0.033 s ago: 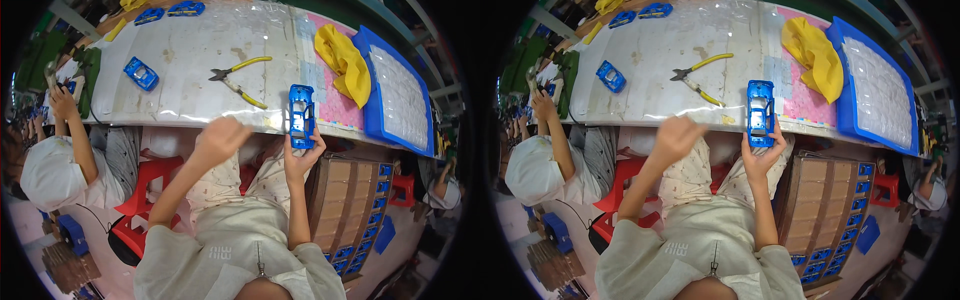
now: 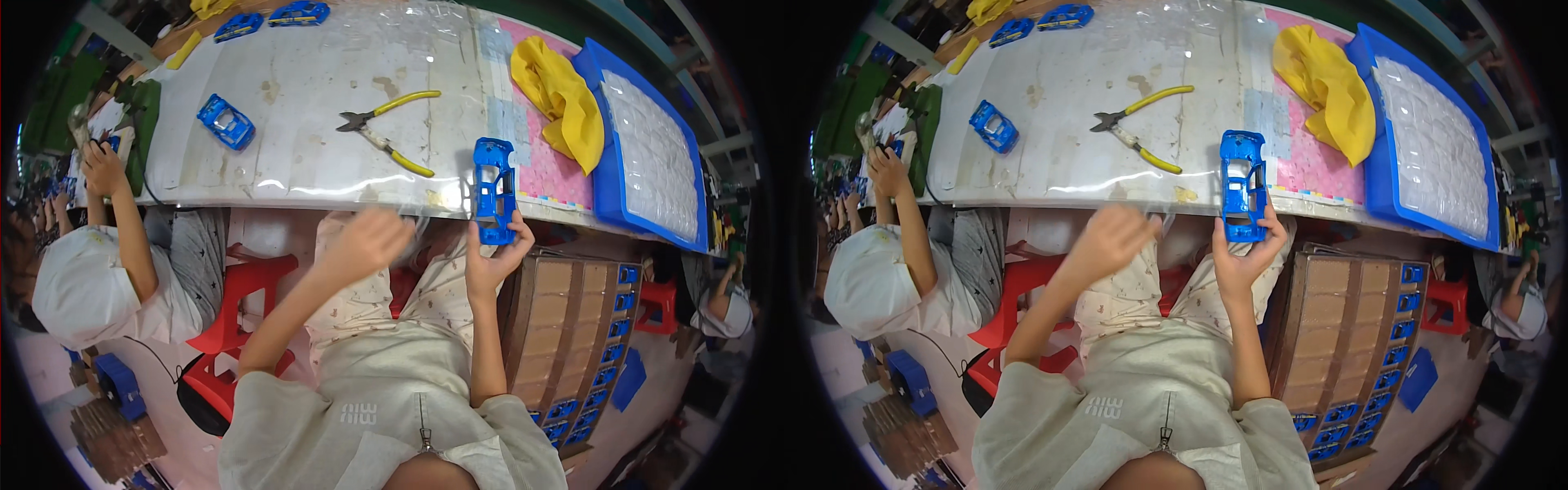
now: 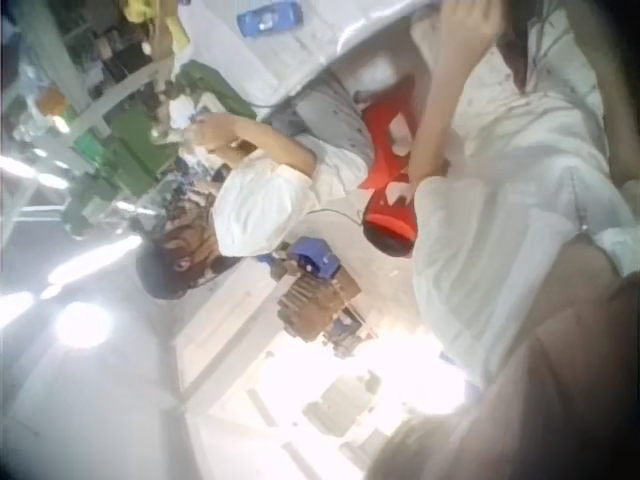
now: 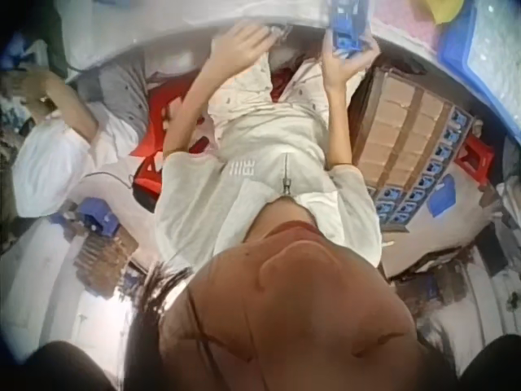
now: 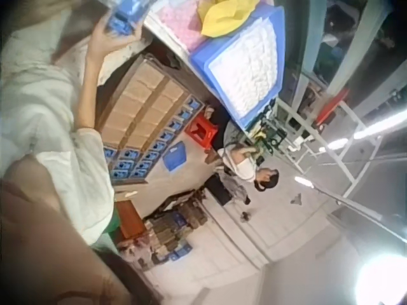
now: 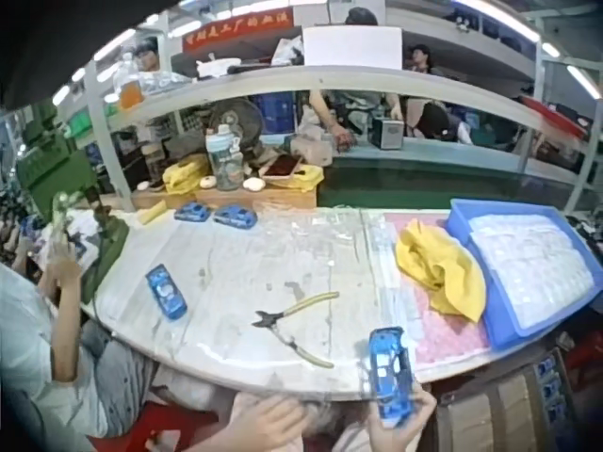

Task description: Assembling plastic toy car shells by manually inserting windows and internal components.

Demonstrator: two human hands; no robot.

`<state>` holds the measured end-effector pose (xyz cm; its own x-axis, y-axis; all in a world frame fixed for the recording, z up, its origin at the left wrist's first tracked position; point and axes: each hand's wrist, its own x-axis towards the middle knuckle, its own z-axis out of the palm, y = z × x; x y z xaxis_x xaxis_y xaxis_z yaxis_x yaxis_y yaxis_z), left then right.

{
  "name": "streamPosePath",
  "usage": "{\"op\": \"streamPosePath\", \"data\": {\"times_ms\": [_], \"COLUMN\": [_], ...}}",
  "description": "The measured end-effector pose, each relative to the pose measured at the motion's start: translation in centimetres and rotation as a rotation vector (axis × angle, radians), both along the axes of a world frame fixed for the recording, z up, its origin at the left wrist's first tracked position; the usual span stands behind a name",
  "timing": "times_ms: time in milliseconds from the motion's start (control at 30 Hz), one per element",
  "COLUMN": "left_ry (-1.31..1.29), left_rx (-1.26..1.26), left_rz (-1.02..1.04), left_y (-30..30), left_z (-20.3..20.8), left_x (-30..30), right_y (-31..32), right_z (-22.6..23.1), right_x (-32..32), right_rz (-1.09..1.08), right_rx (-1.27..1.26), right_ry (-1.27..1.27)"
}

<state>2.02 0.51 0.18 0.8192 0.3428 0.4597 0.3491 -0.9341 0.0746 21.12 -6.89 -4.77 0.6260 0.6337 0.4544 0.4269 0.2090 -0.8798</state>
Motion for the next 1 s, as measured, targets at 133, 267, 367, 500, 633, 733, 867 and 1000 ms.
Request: {"op": "streamPosePath", "data": {"times_ms": [133, 267, 367, 500, 633, 733, 867, 1000], "left_ry": [0.173, 0.044, -0.087, -0.225, -0.315, -0.253, -0.028, -0.011], "left_rx": [-0.046, -0.051, -0.016, 0.004, 0.111, 0.109, -0.120, -0.219], "left_rz": [-0.168, -0.080, -0.017, 0.031, 0.114, 0.152, 0.041, -0.110], "left_y": [-4.0, -5.0, -4.9, -4.3, -4.2, -3.4, -3.6, -5.4], "left_z": [-1.3, 0.3, 1.8, 2.4, 2.3, 1.7, 0.2, 1.0], "left_x": [-0.2, -0.7, -0.1, 1.5, 3.0, 3.6, 3.6, 2.4], "right_y": [-1.9, -3.1, -3.8, -4.4, -4.5, -4.6, -4.7, -4.9], "right_z": [3.3, 6.1, 6.2, 5.8, 6.5, 6.5, 6.2, 6.0], "right_x": [1.2, 2.8, 3.6, 4.0, 3.2, 2.8, 3.0, 3.1], "right_rz": [0.114, 0.185, 0.236, 0.686, 0.885, 0.988, 0.977, 0.808], "right_rx": [0.231, 0.304, 0.313, 0.413, 0.459, 0.577, 0.528, 0.406], "right_ry": [0.893, 1.247, 1.322, 1.597, 1.992, 2.134, 2.075, 1.673]}}
